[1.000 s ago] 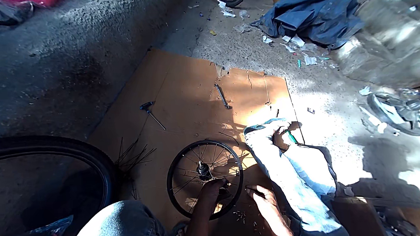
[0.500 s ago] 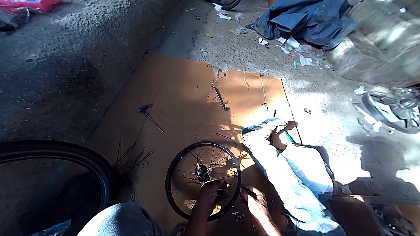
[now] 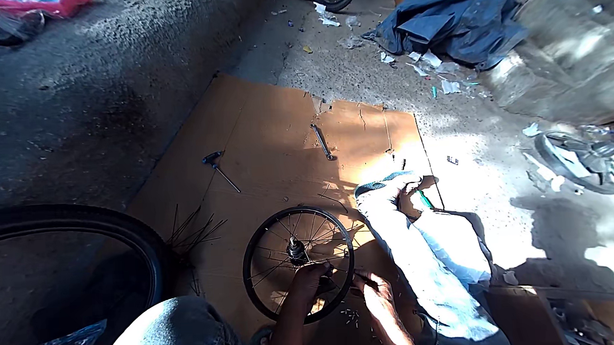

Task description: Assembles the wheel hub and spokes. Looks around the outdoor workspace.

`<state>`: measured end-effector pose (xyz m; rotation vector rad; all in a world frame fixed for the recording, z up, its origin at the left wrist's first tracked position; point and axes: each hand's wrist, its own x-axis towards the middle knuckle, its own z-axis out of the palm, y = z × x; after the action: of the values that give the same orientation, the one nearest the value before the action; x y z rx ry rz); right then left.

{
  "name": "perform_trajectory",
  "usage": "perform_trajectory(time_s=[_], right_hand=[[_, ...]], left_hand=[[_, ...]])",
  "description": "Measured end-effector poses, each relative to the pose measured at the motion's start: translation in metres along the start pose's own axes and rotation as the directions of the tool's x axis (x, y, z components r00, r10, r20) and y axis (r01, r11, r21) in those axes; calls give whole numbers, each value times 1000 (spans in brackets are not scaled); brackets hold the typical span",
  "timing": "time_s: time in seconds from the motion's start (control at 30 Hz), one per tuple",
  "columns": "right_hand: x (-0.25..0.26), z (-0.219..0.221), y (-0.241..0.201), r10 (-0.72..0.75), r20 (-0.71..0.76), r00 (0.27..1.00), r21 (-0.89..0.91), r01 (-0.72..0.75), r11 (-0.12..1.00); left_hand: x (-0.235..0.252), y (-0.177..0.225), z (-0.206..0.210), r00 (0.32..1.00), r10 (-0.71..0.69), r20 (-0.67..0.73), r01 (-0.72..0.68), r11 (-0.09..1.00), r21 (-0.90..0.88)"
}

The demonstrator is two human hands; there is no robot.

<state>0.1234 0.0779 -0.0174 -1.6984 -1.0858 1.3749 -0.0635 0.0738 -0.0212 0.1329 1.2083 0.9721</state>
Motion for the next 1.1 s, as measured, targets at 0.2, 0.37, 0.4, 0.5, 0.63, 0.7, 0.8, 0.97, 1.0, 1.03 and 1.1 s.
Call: perform_trajectory(time_s=[0.2,0.37,0.4,0.5,0.63,0.7,0.8,0.97,1.0,1.03,1.1], right_hand=[[-2,1,-2,-8,-10,1000,29,8,1000],[-2,1,-2,-51,-8,999,-28,50,998],[-1,2,-2,-56,-8,998,-33,56,998],[-1,3,1,-92,-15,996,-61,91,994],[-3,4,-3,-57,-16,998,-56,56,997],[-3,4,-3,-59,-21,998,-42,58,997],[-3,5,-3,-71,-27,997,-34,70,997],[-3,4,-4,-54,-9,998,-49,54,997],[-2,4,-4,-60,-4,998,-47,60,997],[-2,4,-3,-68,-2,998,-47,68,997],[-1,4,-2,-79,-4,997,-55,78,995]], left_hand=[[2,-1,0,1000,9,-1,-9,1000,6],[1,0,1,1000,1,-4,-1,1000,13],[1,0,0,1000,0,-3,0,1000,10],[1,0,0,1000,2,-5,-2,1000,6],[0,1,0,1000,-2,1,2,1000,23],[0,1,1,1000,-3,-4,3,1000,20],[1,1,1,1000,3,-3,-3,1000,24],[1,1,0,1000,5,-2,-5,999,32],[1,1,0,1000,4,-4,-4,999,33],[1,2,1,1000,0,-6,0,999,33],[0,2,1,1000,-2,-11,3,1000,31]])
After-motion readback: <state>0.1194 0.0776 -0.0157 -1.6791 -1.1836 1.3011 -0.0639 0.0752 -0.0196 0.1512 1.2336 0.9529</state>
